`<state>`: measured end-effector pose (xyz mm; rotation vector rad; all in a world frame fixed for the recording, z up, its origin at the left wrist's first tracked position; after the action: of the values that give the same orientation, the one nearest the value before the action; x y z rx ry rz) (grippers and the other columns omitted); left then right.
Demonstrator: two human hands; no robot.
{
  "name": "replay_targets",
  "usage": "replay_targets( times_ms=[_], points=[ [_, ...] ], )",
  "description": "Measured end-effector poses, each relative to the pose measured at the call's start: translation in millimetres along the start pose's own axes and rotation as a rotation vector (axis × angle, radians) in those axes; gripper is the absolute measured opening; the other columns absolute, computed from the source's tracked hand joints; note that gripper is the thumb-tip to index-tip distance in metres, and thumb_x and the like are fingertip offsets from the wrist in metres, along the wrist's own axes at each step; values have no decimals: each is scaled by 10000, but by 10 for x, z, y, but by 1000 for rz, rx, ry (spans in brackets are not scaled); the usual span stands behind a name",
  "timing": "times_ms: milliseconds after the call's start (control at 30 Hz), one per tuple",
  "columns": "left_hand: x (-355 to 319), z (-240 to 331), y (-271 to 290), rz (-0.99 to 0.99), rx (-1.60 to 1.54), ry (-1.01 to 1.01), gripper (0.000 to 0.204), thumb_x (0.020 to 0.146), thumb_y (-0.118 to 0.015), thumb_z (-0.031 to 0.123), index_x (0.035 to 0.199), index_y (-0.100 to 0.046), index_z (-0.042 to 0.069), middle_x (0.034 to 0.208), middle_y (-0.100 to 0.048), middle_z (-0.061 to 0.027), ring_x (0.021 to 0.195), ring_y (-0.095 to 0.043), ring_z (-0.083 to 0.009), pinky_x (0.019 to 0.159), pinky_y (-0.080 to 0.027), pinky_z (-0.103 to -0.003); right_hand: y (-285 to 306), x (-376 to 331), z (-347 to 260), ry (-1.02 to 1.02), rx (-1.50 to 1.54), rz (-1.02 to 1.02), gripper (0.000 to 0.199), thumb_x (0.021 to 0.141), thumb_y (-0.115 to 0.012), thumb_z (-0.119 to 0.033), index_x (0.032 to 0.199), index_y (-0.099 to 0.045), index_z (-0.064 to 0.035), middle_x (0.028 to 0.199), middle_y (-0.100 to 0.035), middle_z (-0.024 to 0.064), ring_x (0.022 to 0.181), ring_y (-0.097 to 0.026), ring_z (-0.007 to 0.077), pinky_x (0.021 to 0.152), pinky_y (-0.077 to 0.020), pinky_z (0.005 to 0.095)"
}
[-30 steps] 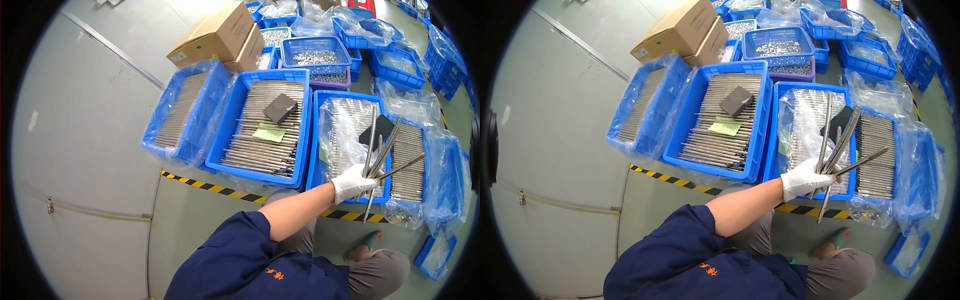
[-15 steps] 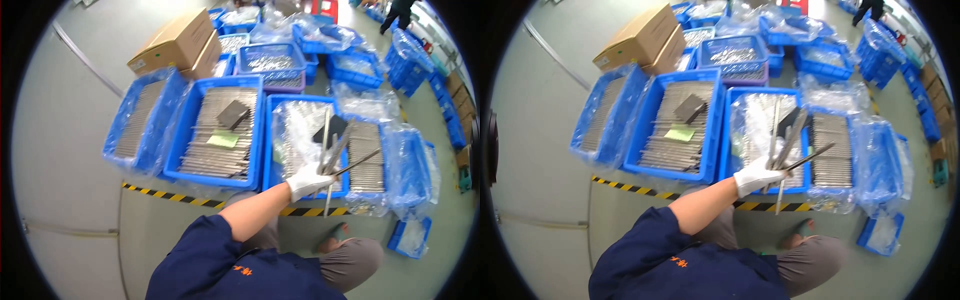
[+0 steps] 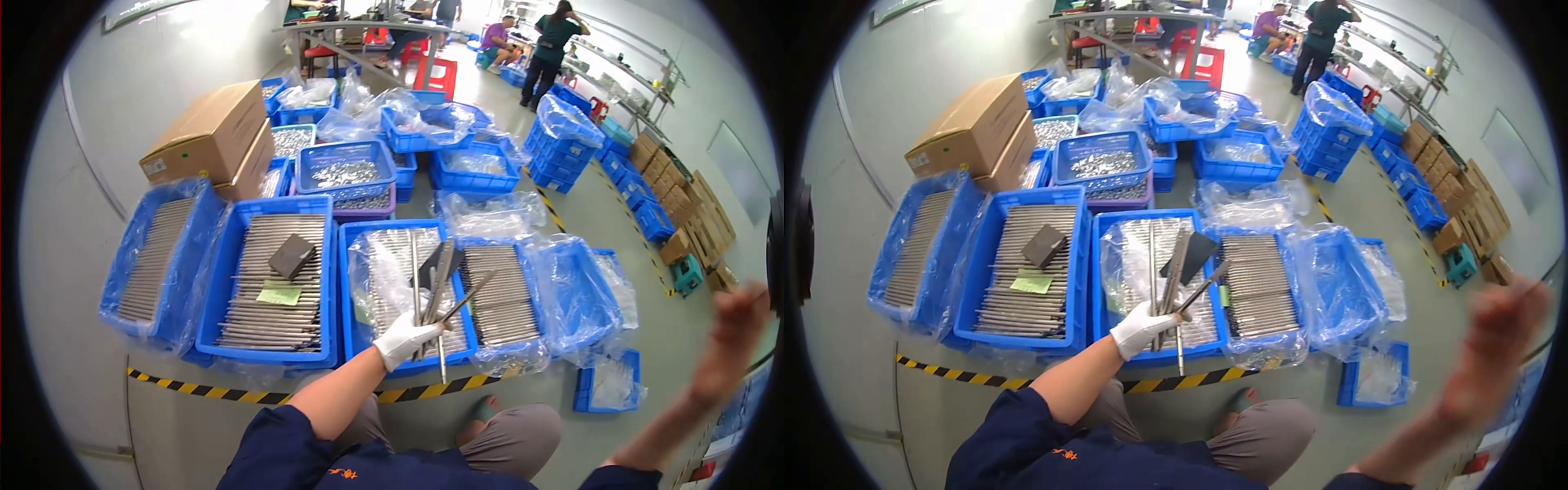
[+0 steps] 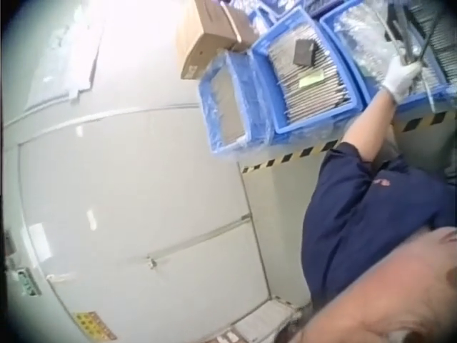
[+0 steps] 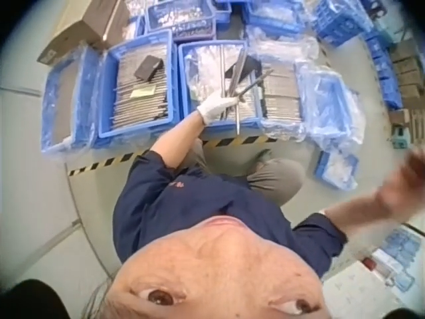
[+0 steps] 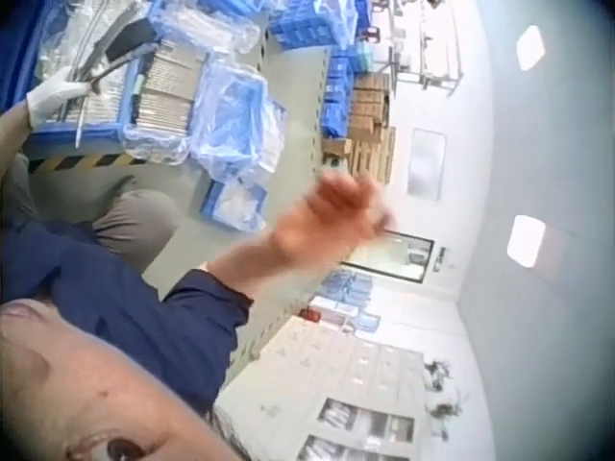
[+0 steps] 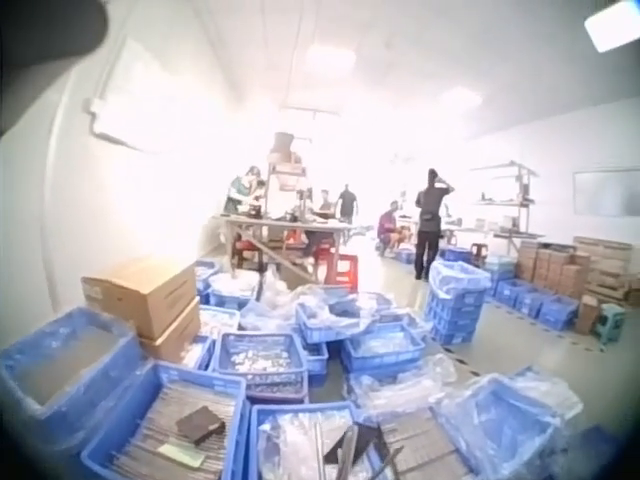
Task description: The recorder is inspecting, counting, and sorting thin metal rods from various bins into structured trays in an industrial setting.
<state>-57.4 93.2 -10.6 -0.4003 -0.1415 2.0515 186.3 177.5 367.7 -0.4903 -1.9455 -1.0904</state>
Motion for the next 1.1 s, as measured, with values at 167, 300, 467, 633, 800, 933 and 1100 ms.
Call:
replay_targets(
  times_ms=[167, 300, 467, 633, 800, 933, 1100],
  points=[
    [20, -86, 109, 67, -71, 21, 191, 778, -551, 139, 919, -579, 13, 765, -580, -25, 589, -478, -57, 536, -400, -193, -1271, -1843, 2426, -1228, 1021, 666, 94, 808, -492, -84, 889, -531, -60, 816, -586, 71, 627, -547, 129, 570, -467, 259],
    [51, -92, 113, 100, -70, 22, 195, 786, -537, 121, 931, -563, -7, 812, -599, -51, 628, -487, -61, 567, -405, -198, -2455, -2676, 2634, -1528, 1399, 666, 180, 768, -426, 6, 913, -501, -69, 774, -556, 74, 628, -530, 126, 559, -451, 255],
    [123, -157, 121, 106, -58, 13, 187, 775, -553, 161, 868, -607, 8, 754, -586, -19, 628, -477, -68, 573, -386, -210, -2871, -2507, 2307, -1594, 1058, 232, 299, 785, -391, 11, 1072, -450, -52, 959, -557, 97, 713, -528, 117, 629, -435, 237],
    [107, -164, 59, 103, -106, 63, 213, 766, -563, 146, 936, -552, 18, 827, -587, -58, 640, -495, -78, 577, -402, -200, -2852, -2335, 2190, -1306, 858, -26, 333, 832, -397, -41, 1163, -428, -47, 1142, -499, 97, 838, -534, 98, 710, -407, 207],
    [103, -276, 25, 101, -230, 127, 230, 775, -570, 155, 943, -545, 1, 801, -583, -59, 622, -500, -91, 570, -410, -211, -2773, -2229, 2146, -1143, 748, 14, 318, 821, -479, -54, 1136, -446, -29, 1079, -547, 127, 932, -543, 141, 805, -415, 257],
    [108, -272, -3, 90, -167, 105, 236, 773, -575, 155, 941, -543, -8, 792, -585, -63, 619, -501, -85, 572, -413, -210, -2751, -2283, 2170, -1160, 717, -7, 307, 820, -478, -51, 1126, -454, -35, 1049, -564, 109, 916, -545, 126, 792, -418, 249],
    [88, -304, -6, 94, -134, 119, 233, 769, -577, 155, 937, -551, -4, 789, -585, -58, 628, -507, -89, 574, -414, -217, -2763, -2337, 2192, -1178, 684, -15, 275, 822, -489, -68, 1094, -468, -39, 980, -589, 73, 863, -550, 101, 739, -426, 229]
  ],
)
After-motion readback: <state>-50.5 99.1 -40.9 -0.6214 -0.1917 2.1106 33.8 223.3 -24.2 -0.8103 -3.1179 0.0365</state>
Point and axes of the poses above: each hand's wrist, its own x-axis towards the middle knuckle, its own y-axis out of the back of the hand, z = x × y, the point moved 9 cm from there along x, towards the middle knuckle
